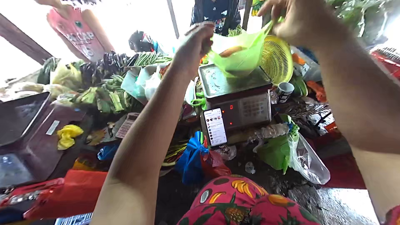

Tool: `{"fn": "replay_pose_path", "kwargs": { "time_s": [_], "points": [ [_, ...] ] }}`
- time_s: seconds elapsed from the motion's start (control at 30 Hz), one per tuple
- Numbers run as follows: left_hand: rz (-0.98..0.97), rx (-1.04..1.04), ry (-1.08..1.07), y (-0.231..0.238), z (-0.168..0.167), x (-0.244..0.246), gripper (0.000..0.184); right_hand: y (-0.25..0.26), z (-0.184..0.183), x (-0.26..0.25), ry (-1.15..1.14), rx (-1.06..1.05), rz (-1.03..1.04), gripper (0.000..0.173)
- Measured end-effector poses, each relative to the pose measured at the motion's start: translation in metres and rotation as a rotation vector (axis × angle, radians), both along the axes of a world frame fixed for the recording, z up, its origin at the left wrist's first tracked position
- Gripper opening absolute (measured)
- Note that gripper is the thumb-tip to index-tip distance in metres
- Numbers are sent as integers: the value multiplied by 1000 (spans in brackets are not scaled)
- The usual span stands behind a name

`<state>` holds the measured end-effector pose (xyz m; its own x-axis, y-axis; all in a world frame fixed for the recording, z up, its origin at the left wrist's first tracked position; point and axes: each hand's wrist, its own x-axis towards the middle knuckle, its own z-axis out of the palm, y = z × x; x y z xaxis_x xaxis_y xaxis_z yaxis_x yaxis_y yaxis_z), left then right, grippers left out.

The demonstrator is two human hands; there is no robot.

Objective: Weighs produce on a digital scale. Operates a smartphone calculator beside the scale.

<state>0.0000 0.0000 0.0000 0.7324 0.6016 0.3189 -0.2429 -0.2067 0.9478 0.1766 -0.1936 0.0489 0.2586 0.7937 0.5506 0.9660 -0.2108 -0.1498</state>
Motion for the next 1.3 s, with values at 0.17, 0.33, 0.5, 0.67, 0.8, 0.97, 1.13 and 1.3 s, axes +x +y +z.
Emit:
{"fn": "replay_pose_path", "kwargs": {
  "time_s": [0.17,0.33,0.5,0.67,0.8,0.97,1.13,1.3],
  "points": [
    [-35,125,125,10,-45,2,25,0,-65,5,74,0,85,29],
    [-41,156,158,16,-74,-12,19,-7,-106,1,98,87,111,26],
    [53,359,204,9,-104,-51,39,-30,-147,-32,-41,367,71,27],
    [283,303,274,-28,-181,-112,62,-49,-249,-90,353,265,166,32],
    [282,46,308,-60,-270,-130,37,-48,-333,-130,641,75,185,34],
    [341,15,144,-83,-318,-120,22,-46,-363,-155,442,133,232,27],
    [359,175,117,-77,-330,-111,19,-43,-373,-158,343,105,271,29],
    [365,240,129,-76,-332,-109,18,-41,-376,-161,316,90,264,29]
  ]
}}
